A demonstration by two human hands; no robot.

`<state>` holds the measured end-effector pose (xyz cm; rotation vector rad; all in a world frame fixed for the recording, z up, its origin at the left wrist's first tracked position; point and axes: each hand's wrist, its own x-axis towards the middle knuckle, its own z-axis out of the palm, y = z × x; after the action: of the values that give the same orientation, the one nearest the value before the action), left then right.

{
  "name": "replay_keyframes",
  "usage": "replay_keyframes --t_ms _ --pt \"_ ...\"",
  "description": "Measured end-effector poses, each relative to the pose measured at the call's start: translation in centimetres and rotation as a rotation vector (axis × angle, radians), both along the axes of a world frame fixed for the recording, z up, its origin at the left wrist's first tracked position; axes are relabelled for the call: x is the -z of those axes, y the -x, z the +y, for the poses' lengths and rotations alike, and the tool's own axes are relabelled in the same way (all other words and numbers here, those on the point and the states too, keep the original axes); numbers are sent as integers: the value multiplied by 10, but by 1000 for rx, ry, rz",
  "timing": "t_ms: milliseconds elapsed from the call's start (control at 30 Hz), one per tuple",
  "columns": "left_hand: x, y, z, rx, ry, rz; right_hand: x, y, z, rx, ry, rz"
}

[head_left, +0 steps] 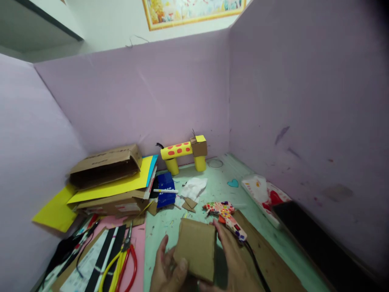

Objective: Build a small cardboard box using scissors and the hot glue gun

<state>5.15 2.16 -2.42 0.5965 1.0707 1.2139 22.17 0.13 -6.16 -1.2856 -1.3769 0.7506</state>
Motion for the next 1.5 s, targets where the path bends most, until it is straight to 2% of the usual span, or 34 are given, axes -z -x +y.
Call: replay_keyframes --t_ms 67,167,267,367,433,467,567,700,767,867,967,1167,1333,1500 --pt "-6 5 3 -24 -55 81 -13 -5 -1 -2 79 99" --pt "-23 19 13 -89 -24 182 -35 -14 -1 -62 192 424" --pt "-37 34 25 -205 -169 111 -52 -20 0 -114 287 726" --pt "-34 32 27 -121 -131 -9 -57 -16 -2 -122 341 839" --pt "-25 20 19 -28 -25 -59 -54 -9 -4 -109 360 874" --pt "-21 13 13 11 -44 -89 -51 -5 -5 -97 368 887" --pt "-16 -6 -8 127 -242 -189 -40 5 -8 -99 380 901" --pt "-26 -8 -21 123 -230 -162 -25 7 -8 -212 388 802" --pt "-34 -3 -20 70 -265 -71 -22 0 -6 -260 320 670" --pt "-44 0 -19 -3 -356 94 -26 -14 -4 -279 133 388" --pt "-49 -5 -22 26 -344 151 -37 -21 -6 -304 52 247" --pt "-44 -12 -25 104 -290 139 -50 -14 -9 -344 119 359" --pt "-36 -9 -20 184 -360 139 -52 -10 -7 -338 121 505" --pt "-29 -10 -20 158 -460 58 -51 -12 -6 -315 86 558"
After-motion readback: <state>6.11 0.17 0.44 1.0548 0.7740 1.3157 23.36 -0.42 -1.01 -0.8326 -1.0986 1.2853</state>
